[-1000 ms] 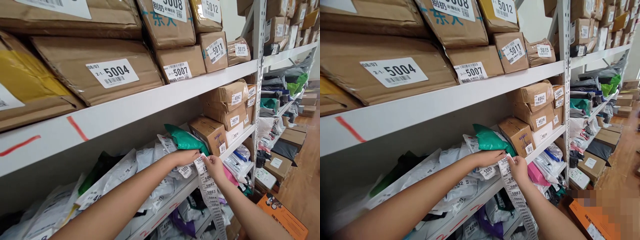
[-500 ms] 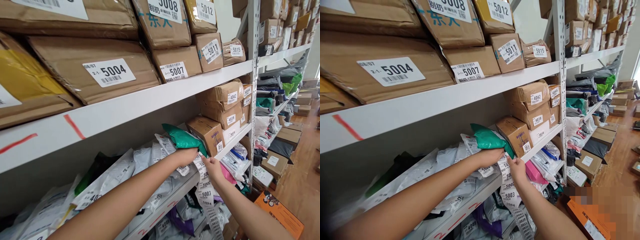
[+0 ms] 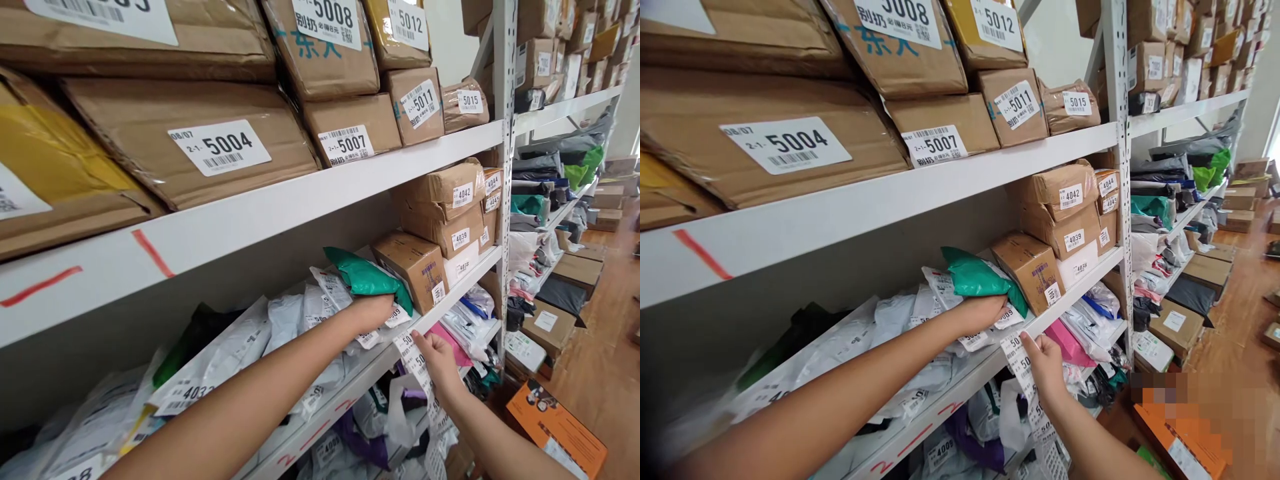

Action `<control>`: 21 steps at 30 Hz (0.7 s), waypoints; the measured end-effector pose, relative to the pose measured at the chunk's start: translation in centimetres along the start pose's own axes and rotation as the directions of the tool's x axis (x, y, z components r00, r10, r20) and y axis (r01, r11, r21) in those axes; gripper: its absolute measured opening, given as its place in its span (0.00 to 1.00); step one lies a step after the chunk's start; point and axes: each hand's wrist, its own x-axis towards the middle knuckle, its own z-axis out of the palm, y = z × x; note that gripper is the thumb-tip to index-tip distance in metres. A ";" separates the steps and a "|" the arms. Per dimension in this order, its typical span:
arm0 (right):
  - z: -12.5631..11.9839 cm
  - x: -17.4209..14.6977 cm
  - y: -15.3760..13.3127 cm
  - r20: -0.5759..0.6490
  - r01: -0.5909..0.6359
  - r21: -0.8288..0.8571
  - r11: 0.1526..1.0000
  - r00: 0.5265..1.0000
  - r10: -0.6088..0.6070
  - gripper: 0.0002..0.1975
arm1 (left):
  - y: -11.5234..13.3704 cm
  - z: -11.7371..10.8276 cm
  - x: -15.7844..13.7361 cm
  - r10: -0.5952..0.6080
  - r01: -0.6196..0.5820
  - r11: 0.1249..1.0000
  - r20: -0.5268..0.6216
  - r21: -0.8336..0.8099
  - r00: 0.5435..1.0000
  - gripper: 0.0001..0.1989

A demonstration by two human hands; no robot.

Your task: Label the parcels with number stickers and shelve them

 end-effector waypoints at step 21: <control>-2.3 -0.3 -2.0 0.270 0.292 0.077 0.953 0.914 -0.302 0.23 | -0.6 -1.6 -6.0 0.081 -0.054 0.988 -0.188 0.146 0.979 0.18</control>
